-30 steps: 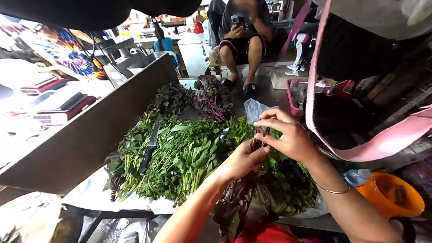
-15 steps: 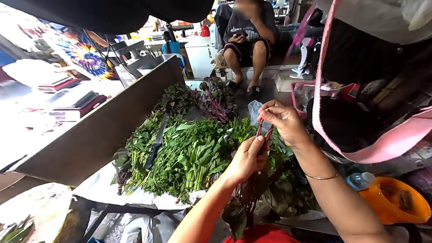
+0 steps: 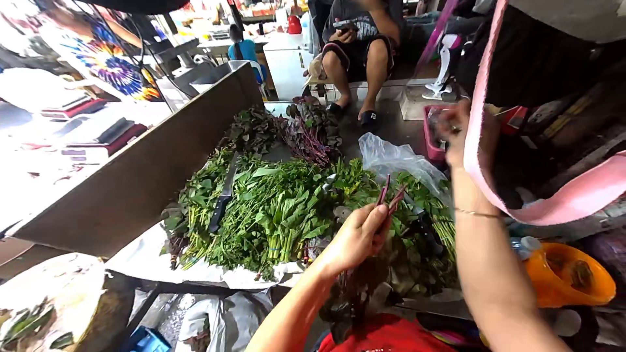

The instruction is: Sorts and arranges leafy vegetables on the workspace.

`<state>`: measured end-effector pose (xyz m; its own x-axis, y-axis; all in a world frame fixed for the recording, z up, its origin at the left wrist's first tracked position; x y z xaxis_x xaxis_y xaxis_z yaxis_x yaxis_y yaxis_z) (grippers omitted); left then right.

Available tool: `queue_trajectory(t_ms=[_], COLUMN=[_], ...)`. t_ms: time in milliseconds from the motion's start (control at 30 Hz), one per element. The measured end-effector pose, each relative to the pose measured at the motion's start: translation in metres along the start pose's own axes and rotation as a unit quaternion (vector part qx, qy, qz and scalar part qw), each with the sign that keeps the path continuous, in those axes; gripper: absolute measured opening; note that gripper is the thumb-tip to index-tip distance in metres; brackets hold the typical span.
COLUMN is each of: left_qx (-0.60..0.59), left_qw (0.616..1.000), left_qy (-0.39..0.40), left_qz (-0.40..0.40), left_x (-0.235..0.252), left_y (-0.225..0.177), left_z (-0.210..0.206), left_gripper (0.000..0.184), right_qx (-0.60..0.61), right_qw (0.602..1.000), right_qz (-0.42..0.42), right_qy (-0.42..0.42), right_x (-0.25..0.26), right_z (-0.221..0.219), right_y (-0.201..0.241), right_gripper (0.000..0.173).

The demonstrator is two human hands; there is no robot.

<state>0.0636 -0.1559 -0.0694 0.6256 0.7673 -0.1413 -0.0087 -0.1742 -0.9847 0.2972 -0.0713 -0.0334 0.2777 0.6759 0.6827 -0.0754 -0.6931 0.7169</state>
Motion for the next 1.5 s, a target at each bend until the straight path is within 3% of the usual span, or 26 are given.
queue_trajectory(t_ms=[33, 100, 167, 200, 233, 300, 333, 433, 533, 633, 800, 900, 1000, 1067, 1167, 1300, 1400, 1467, 1500], left_qx=[-0.024, -0.08, -0.095, -0.083, -0.064, -0.025, -0.009, 0.025, 0.069, 0.096, 0.162, 0.198, 0.214, 0.201, 0.159, 0.232, 0.325, 0.334, 0.312], left_qw=[1.0, 0.997, 0.995, 0.996, 0.997, 0.998, 0.998, 0.997, 0.994, 0.992, 0.979, 0.969, 0.966, 0.97, 0.98, 0.962, 0.931, 0.922, 0.925], left_qy=[-0.002, 0.001, 0.03, 0.04, 0.044, 0.038, 0.038, 0.055, 0.069, 0.059, -0.065, -0.109, -0.088, -0.059, -0.03, -0.014, -0.055, -0.11, -0.136], left_qz=[0.006, 0.005, -0.009, -0.018, -0.028, -0.043, -0.047, -0.041, -0.04, -0.048, -0.101, -0.101, -0.117, -0.123, -0.112, -0.14, -0.159, -0.162, -0.168], left_x=[-0.003, 0.0, 0.009, 0.014, 0.019, 0.027, 0.03, 0.036, 0.038, 0.038, 0.039, 0.043, 0.049, 0.054, 0.062, 0.06, 0.064, 0.062, 0.058], left_y=[0.003, 0.003, -0.002, -0.006, -0.011, -0.021, -0.024, -0.027, -0.03, -0.032, -0.033, -0.039, -0.055, -0.068, -0.082, -0.091, -0.092, -0.103, -0.111], left_z=[0.004, 0.02, 0.03, 0.032, 0.033, 0.031, 0.029, 0.021, 0.015, 0.015, 0.024, 0.024, 0.025, 0.029, 0.032, 0.036, 0.035, 0.05, 0.064], left_gripper=[0.035, 0.035, 0.034, 0.034, 0.033, 0.032, 0.032, 0.036, 0.038, 0.037, 0.033, 0.031, 0.032, 0.033, 0.036, 0.029, 0.028, 0.031, 0.03], right_qx=[-0.067, -0.229, -0.292, -0.3, -0.272, -0.102, 0.0, 0.154, 0.117, 0.085, 0.125, 0.116, 0.108, 0.11, 0.097, 0.14, 0.16, 0.142, 0.099], right_qw=[0.997, 0.95, 0.85, 0.812, 0.828, 0.921, 0.942, 0.942, 0.946, 0.951, 0.947, 0.94, 0.929, 0.935, 0.956, 0.965, 0.964, 0.962, 0.962], right_qz=[-0.05, -0.117, -0.18, -0.226, -0.237, -0.22, -0.22, -0.213, -0.193, -0.192, -0.237, -0.251, -0.225, -0.181, -0.143, -0.127, -0.125, -0.133, -0.157], right_qy=[-0.001, 0.174, 0.399, 0.447, 0.43, 0.305, 0.255, 0.207, 0.235, 0.229, 0.177, 0.199, 0.273, 0.286, 0.238, 0.182, 0.17, 0.193, 0.201], right_x=[0.001, -0.009, -0.034, -0.044, -0.047, -0.048, -0.049, -0.046, -0.039, -0.034, -0.03, -0.026, -0.013, 0.0, 0.021, 0.043, 0.043, 0.036, 0.024], right_z=[0.017, 0.032, 0.022, 0.009, -0.003, -0.028, -0.039, -0.06, -0.07, -0.077, -0.083, -0.087, -0.089, -0.089, -0.086, -0.077, -0.068, -0.048, -0.035], right_y=[0.001, -0.026, -0.056, -0.055, -0.048, -0.019, -0.007, 0.015, 0.028, 0.03, 0.027, 0.021, 0.024, 0.031, 0.035, 0.036, 0.032, 0.026, 0.022], right_gripper=[0.024, 0.027, 0.038, 0.049, 0.048, 0.028, 0.03, 0.031, 0.034, 0.023, 0.01, 0.01, 0.025, 0.017, 0.007, 0.022, 0.023, 0.015, 0.02])
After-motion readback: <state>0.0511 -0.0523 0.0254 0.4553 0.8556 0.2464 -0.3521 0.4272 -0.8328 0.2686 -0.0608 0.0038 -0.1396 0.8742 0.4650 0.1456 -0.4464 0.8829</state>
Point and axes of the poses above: each hand's wrist, its own x-axis towards the middle knuckle, its own z-axis out of the back of the hand, y = z × x, the point moved 5 cm from there along x, towards the middle knuckle, and after that the axes turned 9 degrees about z, right-handed, at the moved point
